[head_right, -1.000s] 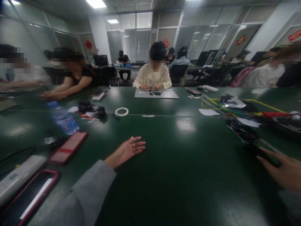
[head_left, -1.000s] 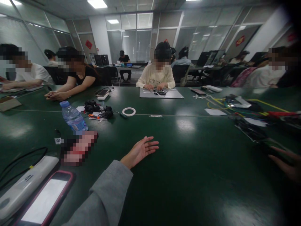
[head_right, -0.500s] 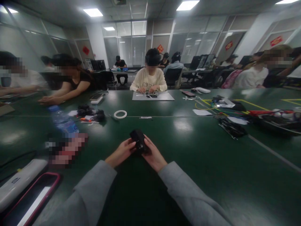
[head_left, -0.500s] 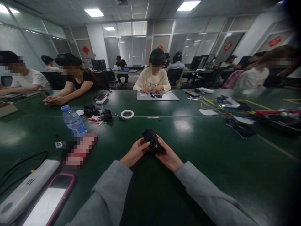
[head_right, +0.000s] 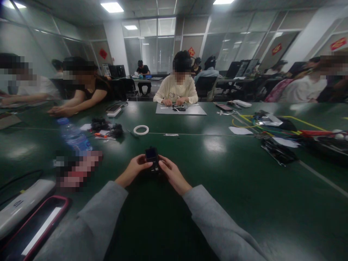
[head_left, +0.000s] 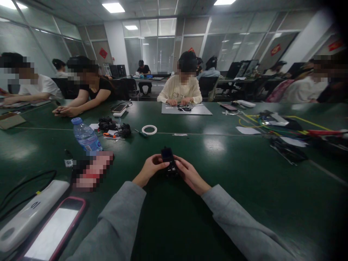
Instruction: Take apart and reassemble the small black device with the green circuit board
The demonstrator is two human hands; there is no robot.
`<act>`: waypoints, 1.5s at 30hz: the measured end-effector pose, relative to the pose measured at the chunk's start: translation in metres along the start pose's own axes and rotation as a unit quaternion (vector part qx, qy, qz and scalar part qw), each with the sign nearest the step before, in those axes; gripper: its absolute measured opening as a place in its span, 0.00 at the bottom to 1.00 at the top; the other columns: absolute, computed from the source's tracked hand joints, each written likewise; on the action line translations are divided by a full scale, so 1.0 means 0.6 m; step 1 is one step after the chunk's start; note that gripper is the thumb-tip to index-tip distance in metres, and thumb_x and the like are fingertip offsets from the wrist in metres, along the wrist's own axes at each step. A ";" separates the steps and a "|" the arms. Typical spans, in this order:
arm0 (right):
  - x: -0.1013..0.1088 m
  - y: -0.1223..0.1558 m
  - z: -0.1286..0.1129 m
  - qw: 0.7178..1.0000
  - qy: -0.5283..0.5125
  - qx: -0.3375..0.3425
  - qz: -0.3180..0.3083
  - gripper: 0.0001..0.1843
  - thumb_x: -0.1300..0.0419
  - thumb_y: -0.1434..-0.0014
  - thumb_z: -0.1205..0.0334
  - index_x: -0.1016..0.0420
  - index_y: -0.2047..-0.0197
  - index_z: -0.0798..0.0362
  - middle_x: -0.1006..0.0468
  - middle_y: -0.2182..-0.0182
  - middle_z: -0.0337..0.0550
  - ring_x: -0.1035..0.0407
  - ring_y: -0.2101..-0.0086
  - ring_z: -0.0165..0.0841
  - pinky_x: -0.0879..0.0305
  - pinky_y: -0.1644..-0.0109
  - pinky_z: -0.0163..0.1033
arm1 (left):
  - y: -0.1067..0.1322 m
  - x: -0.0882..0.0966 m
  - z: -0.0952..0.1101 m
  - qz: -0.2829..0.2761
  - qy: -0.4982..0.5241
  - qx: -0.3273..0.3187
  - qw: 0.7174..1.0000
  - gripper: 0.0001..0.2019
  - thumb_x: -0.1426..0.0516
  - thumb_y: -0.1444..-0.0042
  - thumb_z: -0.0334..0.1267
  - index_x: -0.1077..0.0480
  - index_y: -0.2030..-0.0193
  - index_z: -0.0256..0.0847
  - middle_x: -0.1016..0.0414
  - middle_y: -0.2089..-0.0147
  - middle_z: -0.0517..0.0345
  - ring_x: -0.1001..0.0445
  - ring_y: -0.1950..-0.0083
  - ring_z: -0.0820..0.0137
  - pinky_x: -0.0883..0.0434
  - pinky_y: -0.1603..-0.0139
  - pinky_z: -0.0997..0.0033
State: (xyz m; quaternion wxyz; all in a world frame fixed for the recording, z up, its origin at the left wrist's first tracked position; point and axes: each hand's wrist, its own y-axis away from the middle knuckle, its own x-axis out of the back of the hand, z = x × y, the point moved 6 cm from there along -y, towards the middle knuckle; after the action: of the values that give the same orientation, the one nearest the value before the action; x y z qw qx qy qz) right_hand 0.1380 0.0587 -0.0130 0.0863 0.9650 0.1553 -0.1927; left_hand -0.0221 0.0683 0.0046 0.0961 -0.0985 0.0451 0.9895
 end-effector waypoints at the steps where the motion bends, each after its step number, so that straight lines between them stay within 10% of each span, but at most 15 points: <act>1: 0.002 -0.003 -0.006 0.999 0.036 0.012 -0.009 0.29 0.35 0.45 0.53 0.33 0.41 0.47 0.28 0.49 0.43 0.34 0.48 0.36 0.40 0.41 0.45 | 0.001 0.006 0.004 -0.002 -0.026 -0.001 1.000 0.27 0.31 0.59 0.41 0.30 0.51 0.36 0.24 0.54 0.47 0.26 0.53 0.63 0.33 0.46 0.57; 45: 0.013 -0.015 -0.004 1.000 0.027 0.001 -0.009 0.32 0.31 0.50 0.56 0.35 0.43 0.48 0.28 0.55 0.45 0.34 0.51 0.37 0.37 0.45 0.45 | -0.018 0.004 -0.012 -0.016 -0.048 0.027 0.998 0.34 0.31 0.59 0.40 0.35 0.44 0.37 0.26 0.54 0.48 0.27 0.52 0.63 0.33 0.45 0.55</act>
State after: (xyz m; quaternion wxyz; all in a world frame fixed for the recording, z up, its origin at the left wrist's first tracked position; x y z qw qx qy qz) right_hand 0.1426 0.0694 -0.0147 0.0794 0.9686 0.1659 -0.1672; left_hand -0.0209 0.0788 -0.0039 0.1167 -0.0494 0.0657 0.9898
